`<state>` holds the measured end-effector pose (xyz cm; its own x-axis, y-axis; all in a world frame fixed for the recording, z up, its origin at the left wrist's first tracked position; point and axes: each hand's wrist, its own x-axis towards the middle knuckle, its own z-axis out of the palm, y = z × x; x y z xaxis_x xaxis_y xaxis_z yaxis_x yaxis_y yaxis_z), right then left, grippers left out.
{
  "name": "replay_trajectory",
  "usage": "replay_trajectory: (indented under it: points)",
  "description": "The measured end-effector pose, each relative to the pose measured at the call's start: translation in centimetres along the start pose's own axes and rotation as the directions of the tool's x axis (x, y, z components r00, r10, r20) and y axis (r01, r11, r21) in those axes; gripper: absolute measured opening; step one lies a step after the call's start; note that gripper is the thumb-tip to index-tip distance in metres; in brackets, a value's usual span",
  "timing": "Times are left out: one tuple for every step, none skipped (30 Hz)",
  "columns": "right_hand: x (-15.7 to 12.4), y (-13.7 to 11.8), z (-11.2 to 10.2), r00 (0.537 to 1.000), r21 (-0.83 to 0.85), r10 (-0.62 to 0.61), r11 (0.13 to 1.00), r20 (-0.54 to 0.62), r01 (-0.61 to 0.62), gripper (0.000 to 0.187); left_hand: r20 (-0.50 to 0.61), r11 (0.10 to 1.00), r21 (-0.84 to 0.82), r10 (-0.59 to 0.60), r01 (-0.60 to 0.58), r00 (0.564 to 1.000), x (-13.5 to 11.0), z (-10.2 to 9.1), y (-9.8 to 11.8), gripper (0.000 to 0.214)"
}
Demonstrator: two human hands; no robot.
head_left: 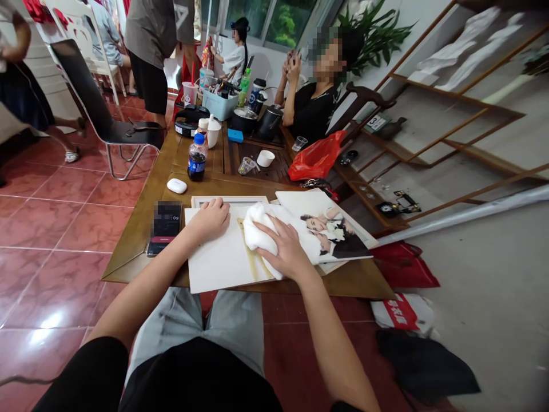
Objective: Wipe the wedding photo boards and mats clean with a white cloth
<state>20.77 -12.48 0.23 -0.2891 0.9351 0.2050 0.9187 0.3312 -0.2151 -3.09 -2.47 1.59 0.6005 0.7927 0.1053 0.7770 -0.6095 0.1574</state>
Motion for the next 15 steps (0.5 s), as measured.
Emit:
replay_trajectory:
  points:
    - [1.0,-0.1,0.0,1.0,0.0,0.004,1.0,0.01,-0.004,0.061,-0.002,1.0,-0.001,0.002,-0.002,1.0,0.0,0.0,0.0,0.04]
    - [1.8,-0.1,0.1,1.0,0.003,0.006,1.0,0.019,-0.006,0.061,-0.002,1.0,-0.001,0.005,-0.005,1.0,0.0,0.0,0.0,0.04]
    - [2.7,-0.2,0.1,1.0,0.009,0.005,1.0,0.027,-0.005,0.061,-0.003,1.0,0.0,0.007,-0.007,1.0,0.0,0.0,0.0,0.04]
    - [3.3,-0.2,0.1,1.0,0.018,0.0,1.0,0.031,-0.001,0.062,-0.002,1.0,0.001,0.008,-0.008,1.0,0.0,-0.1,0.1,0.039]
    - [3.9,-0.3,0.1,0.999,0.027,-0.007,1.0,0.032,0.006,0.061,-0.001,1.0,0.003,0.009,-0.009,1.0,-0.1,-0.1,0.1,0.039]
    - [4.3,-0.4,0.1,0.999,0.035,-0.015,0.999,0.03,0.014,0.061,-0.001,1.0,0.009,0.009,-0.009,1.0,-0.1,-0.1,0.1,0.039]
    - [4.6,-0.4,0.1,0.999,0.04,-0.025,0.999,0.027,0.024,0.06,-0.001,1.0,0.017,0.008,-0.008,1.0,-0.1,0.0,0.2,0.039]
    - [4.7,-0.5,0.0,0.999,0.042,-0.035,0.999,0.028,0.034,0.06,-0.004,1.0,0.027,0.004,-0.004,1.0,-0.1,0.0,0.2,0.039]
    - [4.7,-0.5,0.0,0.998,0.041,-0.045,0.998,0.034,0.044,0.06,-0.008,0.999,0.037,-0.001,0.001,1.0,-0.1,0.0,0.3,0.039]
    - [4.6,-0.5,-0.1,0.997,0.039,-0.058,0.998,0.046,0.056,0.059,-0.012,0.999,0.046,-0.008,0.008,1.0,-0.2,0.0,0.3,0.04]
    - [4.3,-0.6,-0.2,0.995,0.036,-0.073,0.997,0.062,0.071,0.059,-0.014,0.998,0.052,-0.015,0.016,1.0,-0.2,0.1,0.3,0.04]
    - [4.0,-0.6,-0.3,0.993,0.034,-0.09,0.996,0.081,0.088,0.059,-0.015,0.998,0.056,-0.023,0.024,1.0,-0.2,0.1,0.3,0.04]
    - [3.7,-0.7,-0.4,0.99,0.032,-0.106,0.994,0.097,0.103,0.06,-0.015,0.998,0.06,-0.03,0.031,0.999,-0.2,0.1,0.3,0.04]
    - [3.2,-0.8,-0.5,0.987,0.03,-0.12,0.993,0.11,0.117,0.061,-0.015,0.997,0.063,-0.036,0.036,0.999,-0.2,0.1,0.4,0.04]
    - [2.7,-0.9,-0.6,0.984,0.028,-0.131,0.991,0.117,0.129,0.062,-0.014,0.997,0.067,-0.04,0.041,0.999,-0.2,0.1,0.4,0.04]
